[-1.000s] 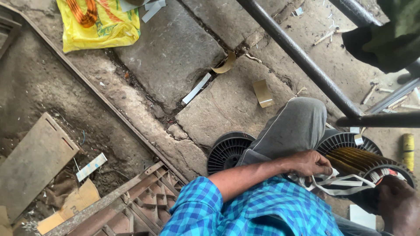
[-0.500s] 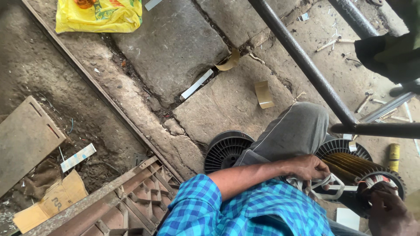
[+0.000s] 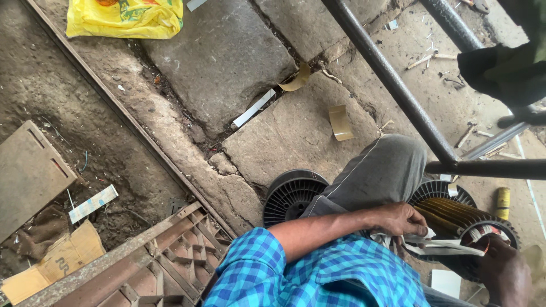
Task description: The person sits cross-legged on the floor and wraps white insulating tape around the copper windings of a motor stator. They repeatedly cut the tape with pliers and press it into place with a hammer-like tool. The person works on the same stator throughout the clip.
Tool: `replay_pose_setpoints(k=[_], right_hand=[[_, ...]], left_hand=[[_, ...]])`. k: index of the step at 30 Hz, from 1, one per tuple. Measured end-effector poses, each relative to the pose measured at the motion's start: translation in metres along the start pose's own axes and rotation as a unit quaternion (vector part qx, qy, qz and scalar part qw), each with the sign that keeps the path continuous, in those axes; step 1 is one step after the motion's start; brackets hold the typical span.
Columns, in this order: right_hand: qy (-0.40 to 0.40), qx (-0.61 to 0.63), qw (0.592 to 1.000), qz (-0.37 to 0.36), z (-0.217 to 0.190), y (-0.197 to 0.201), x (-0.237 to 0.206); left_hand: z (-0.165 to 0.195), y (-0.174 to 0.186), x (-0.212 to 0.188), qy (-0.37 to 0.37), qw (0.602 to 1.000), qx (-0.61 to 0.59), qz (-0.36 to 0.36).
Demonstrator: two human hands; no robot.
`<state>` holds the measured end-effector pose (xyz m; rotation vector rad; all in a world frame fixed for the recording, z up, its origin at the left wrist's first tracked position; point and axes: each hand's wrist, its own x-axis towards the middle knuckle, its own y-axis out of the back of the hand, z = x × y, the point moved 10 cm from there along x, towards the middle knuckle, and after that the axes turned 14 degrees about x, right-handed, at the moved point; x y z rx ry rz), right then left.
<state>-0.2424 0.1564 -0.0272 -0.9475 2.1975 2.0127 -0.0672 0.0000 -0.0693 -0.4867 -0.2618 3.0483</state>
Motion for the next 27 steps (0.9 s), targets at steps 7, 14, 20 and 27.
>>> replay_pose_setpoints(k=[7, 14, 20, 27], right_hand=[[0.039, 0.016, 0.999, 0.015, -0.011, 0.005, 0.003], [0.048, 0.007, 0.995, -0.083, -0.02, -0.01, 0.009], [0.017, 0.117, 0.991, -0.07, -0.02, 0.001, -0.002], [0.091, 0.153, 0.984, -0.01, -0.043, 0.026, -0.028]], left_hand=[[0.005, -0.003, -0.001, -0.001, 1.0, 0.021, -0.006], [0.017, 0.005, -0.009, -0.013, 0.998, 0.065, 0.022], [0.03, 0.01, -0.007, -0.101, 0.987, 0.116, 0.037], [-0.004, 0.001, -0.01, -0.035, 0.999, 0.025, 0.011]])
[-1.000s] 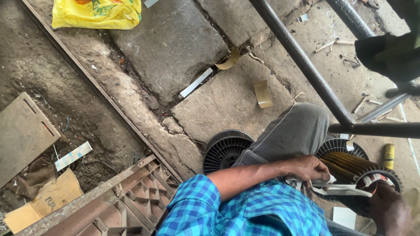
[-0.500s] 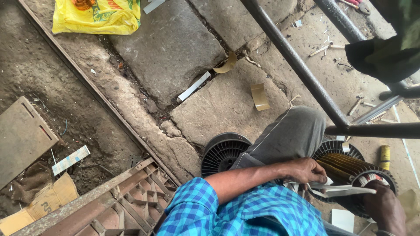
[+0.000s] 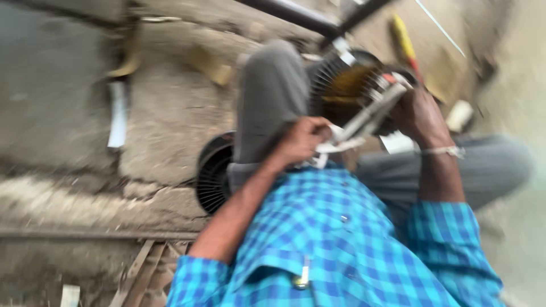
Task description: The person sits cross-legged on the floor and wraps white insulating tape around the copper windings of a motor stator. They repeatedly cut the tape with pliers and press it into place with a hammer-like tool. The person works on the same stator throughout the clip.
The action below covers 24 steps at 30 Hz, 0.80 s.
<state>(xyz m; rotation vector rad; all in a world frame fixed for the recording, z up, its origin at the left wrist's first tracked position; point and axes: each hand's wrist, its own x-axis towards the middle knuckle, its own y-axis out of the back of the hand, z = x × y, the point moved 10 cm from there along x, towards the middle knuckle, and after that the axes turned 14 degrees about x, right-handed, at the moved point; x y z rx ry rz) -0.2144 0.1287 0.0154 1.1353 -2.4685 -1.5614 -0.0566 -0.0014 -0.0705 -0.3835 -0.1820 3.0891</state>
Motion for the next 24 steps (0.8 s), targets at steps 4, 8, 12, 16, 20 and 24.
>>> replay_pose_setpoints(k=[4, 8, 12, 16, 20, 24], right_hand=[[-0.124, 0.064, 0.988, 0.071, 0.005, 0.039, -0.044], [-0.079, 0.117, 0.989, 0.032, -0.022, 0.028, -0.073], [-0.045, 0.19, 0.975, 0.108, -0.035, 0.008, -0.078], [-0.006, 0.188, 0.974, 0.123, -0.051, 0.0, -0.084], [0.152, 0.293, 0.941, 0.077, -0.092, 0.007, -0.107], [0.178, 0.233, 0.955, 0.041, -0.098, 0.0, -0.111]], left_hand=[[0.013, 0.001, -0.008, 0.027, 0.999, -0.028, -0.018], [0.028, 0.008, -0.011, 0.05, 0.999, -0.001, -0.017], [0.028, 0.007, -0.012, 0.064, 0.997, 0.033, -0.016], [0.028, 0.01, -0.016, 0.065, 0.998, 0.023, -0.007], [0.039, 0.016, -0.02, 0.004, 1.0, 0.0, 0.012], [0.024, 0.016, -0.025, -0.003, 1.0, 0.002, 0.018]])
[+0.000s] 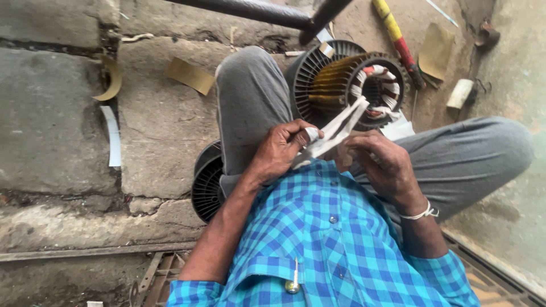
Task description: The person sits cross-legged on the floor and wraps white insulating tape around the copper windings of a motor stator. They repeatedly cut the tape with pliers and press it into place with a hammer-like tool. The person works on the same stator throughout the clip.
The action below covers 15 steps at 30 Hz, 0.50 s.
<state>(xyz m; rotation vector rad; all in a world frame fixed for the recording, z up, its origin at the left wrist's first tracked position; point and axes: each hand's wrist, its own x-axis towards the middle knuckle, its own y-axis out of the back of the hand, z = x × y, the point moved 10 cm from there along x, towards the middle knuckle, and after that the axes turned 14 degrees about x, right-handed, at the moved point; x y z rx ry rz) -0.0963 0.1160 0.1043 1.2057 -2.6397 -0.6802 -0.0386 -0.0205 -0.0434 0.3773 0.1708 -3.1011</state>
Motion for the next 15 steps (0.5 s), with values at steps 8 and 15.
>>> replay_pose_setpoints(k=[8, 15], right_hand=[[-0.079, -0.221, 0.97, -0.069, 0.053, -0.01, 0.005], [-0.022, -0.177, 0.976, -0.121, 0.069, -0.024, 0.019]], left_hand=[[-0.029, -0.01, 0.022, 0.008, 1.0, -0.026, 0.01], [-0.014, 0.001, 0.021, -0.016, 0.998, 0.05, 0.043]])
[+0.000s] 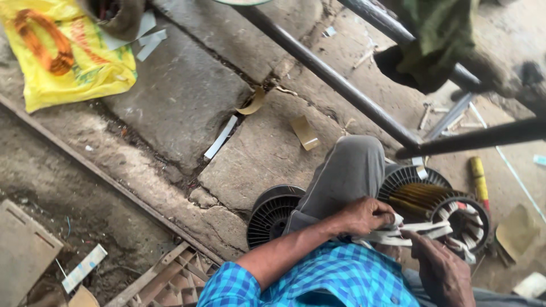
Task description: The person sits cross-legged on the floor and wraps white insulating tape around the copper windings of a motor stator. They repeatedly cut the tape with pliers and press it into place with a hammer-like tool. The person works on the same stator throughout the clip.
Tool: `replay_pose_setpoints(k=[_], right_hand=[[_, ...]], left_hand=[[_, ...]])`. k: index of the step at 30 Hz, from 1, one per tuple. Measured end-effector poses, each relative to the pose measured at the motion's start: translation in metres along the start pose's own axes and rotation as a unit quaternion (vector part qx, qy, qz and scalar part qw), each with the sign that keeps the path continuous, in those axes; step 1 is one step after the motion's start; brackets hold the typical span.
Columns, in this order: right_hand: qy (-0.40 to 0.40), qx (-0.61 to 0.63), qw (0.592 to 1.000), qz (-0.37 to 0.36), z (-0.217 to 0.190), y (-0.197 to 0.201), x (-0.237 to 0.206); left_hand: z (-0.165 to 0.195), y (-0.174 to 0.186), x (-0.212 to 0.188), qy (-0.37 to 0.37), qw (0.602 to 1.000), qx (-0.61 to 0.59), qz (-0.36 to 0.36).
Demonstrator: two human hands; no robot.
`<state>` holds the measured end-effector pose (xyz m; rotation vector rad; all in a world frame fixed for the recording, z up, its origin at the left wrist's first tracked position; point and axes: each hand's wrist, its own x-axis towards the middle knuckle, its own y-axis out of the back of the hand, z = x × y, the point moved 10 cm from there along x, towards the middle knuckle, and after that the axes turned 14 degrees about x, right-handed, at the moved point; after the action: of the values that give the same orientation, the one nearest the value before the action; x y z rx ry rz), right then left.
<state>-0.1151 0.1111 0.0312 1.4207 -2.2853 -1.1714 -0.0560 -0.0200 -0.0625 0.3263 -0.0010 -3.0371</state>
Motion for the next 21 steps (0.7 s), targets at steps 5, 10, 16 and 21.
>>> replay_pose_setpoints(k=[5, 10, 16, 21], right_hand=[[0.015, 0.233, 0.972, 0.006, -0.037, -0.011, 0.0], [0.321, 0.26, 0.908, -0.076, -0.204, -0.001, 0.008], [0.375, 0.409, 0.702, -0.447, -0.339, -0.055, -0.006], [0.37, 0.449, 0.69, -0.431, -0.332, -0.081, -0.005]], left_hand=[[0.008, 0.003, 0.001, 0.011, 0.999, 0.036, -0.006], [0.015, 0.006, -0.004, -0.001, 0.999, 0.04, 0.007], [0.014, 0.003, -0.002, 0.017, 1.0, -0.006, 0.012], [0.009, 0.002, -0.001, 0.002, 0.999, 0.008, 0.034]])
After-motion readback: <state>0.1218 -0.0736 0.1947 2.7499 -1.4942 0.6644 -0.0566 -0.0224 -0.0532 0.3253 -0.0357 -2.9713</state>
